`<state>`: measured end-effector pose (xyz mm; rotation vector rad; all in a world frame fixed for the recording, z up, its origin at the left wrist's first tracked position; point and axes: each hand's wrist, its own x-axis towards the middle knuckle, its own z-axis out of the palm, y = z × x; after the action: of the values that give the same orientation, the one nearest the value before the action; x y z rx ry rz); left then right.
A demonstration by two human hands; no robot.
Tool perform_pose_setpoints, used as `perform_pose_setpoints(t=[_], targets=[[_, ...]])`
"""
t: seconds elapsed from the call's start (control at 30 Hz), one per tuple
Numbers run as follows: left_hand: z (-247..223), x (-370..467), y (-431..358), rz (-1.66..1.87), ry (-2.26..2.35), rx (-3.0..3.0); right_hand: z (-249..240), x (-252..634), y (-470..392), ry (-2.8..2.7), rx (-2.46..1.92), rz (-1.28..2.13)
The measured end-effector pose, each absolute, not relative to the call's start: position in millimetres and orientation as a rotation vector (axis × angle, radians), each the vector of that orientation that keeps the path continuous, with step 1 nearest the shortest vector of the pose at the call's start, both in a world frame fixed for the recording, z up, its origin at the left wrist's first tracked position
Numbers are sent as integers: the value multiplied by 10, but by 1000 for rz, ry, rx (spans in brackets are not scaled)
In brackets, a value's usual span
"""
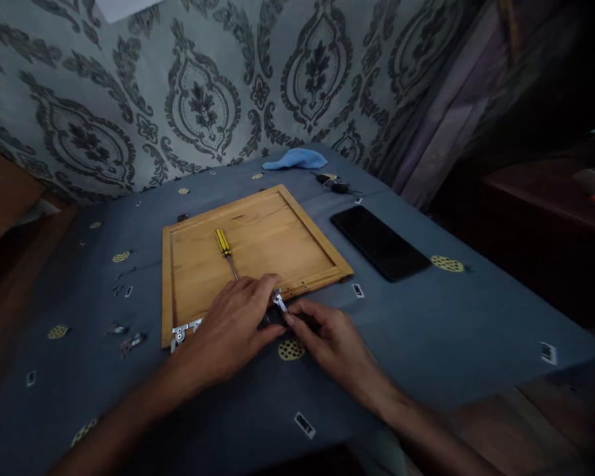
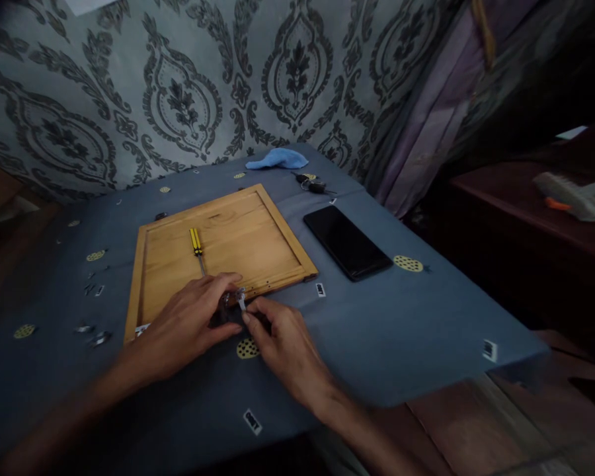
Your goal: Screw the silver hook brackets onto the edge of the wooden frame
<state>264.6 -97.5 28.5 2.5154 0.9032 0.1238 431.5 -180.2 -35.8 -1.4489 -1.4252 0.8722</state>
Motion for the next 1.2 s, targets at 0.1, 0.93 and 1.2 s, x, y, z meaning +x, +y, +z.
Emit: perform_pose_setpoints(t=[0.1, 0.93, 1.2], targets=[[249, 2667, -986, 135, 912, 2546, -352, 4322, -1803, -1414, -1449, 904], [289, 2756, -1005, 53, 1017, 2608, -295, 4329, -1782, -1385, -1434, 984], [255, 2766, -1005, 100, 1016, 2604, -247, 4348, -1801, -1467, -1442, 906]])
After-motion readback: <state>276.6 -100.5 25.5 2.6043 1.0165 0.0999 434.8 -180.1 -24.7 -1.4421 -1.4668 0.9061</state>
